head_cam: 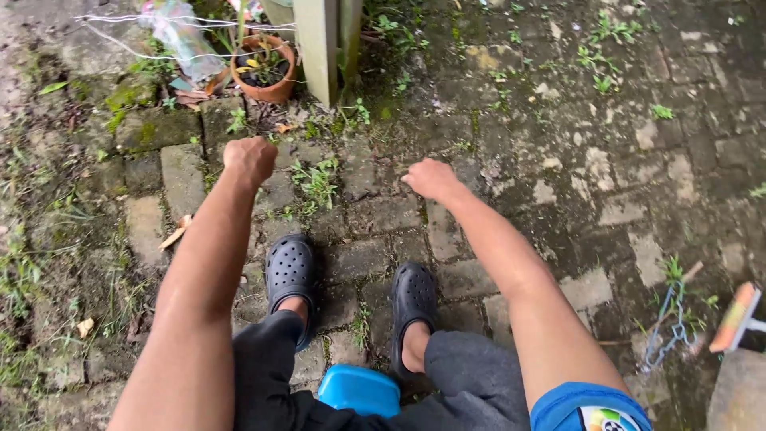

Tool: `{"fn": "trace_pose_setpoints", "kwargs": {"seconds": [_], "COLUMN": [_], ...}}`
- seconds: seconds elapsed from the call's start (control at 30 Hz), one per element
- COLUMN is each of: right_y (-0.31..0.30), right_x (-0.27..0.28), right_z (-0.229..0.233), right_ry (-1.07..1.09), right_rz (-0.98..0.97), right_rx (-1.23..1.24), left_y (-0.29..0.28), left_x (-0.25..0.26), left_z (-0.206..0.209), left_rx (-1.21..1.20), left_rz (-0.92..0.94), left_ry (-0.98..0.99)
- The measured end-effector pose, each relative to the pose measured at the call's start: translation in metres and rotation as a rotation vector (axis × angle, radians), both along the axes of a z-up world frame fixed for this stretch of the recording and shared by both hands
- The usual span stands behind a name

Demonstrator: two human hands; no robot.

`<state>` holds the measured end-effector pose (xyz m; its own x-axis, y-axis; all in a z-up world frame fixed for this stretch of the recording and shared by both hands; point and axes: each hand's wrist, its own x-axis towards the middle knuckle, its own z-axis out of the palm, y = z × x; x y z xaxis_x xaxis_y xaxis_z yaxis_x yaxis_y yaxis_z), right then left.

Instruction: Pulling small weeds and grass from between paving bricks in an outdoor backyard area.

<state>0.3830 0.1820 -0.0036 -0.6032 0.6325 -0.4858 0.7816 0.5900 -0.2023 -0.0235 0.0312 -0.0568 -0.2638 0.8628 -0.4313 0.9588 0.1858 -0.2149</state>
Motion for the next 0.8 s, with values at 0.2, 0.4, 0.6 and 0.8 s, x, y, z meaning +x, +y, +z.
{"fn": "trace_pose_setpoints", "kwargs": {"seconds": [0.2, 0.4, 0.6, 0.8], "right_y": [0.061, 0.08, 0.093, 0.13], "right_x": [0.163, 0.213, 0.187, 0.129], "right_z": [-0.038, -0.006, -0.06, -0.098], "right_ry": [-0.176, -0.268, -0.165, -0.251], "right_rz": [-0.185, -0.36, -0.453, -0.403], "right_rx": [0.177, 0.186, 0.13, 0.064], "left_y": [0.0, 0.007, 0.023, 0.034], "left_x": [0.014, 0.052, 0.118, 0.114], "left_z": [0.028, 0.07, 0.141, 0.11], "left_rx": [0.009, 0.065, -0.119, -0.171], "left_rz": [0.005, -0.085, -0.172, 0.04], "left_ry": [0.008, -0.054, -0.02, -0.212]}}
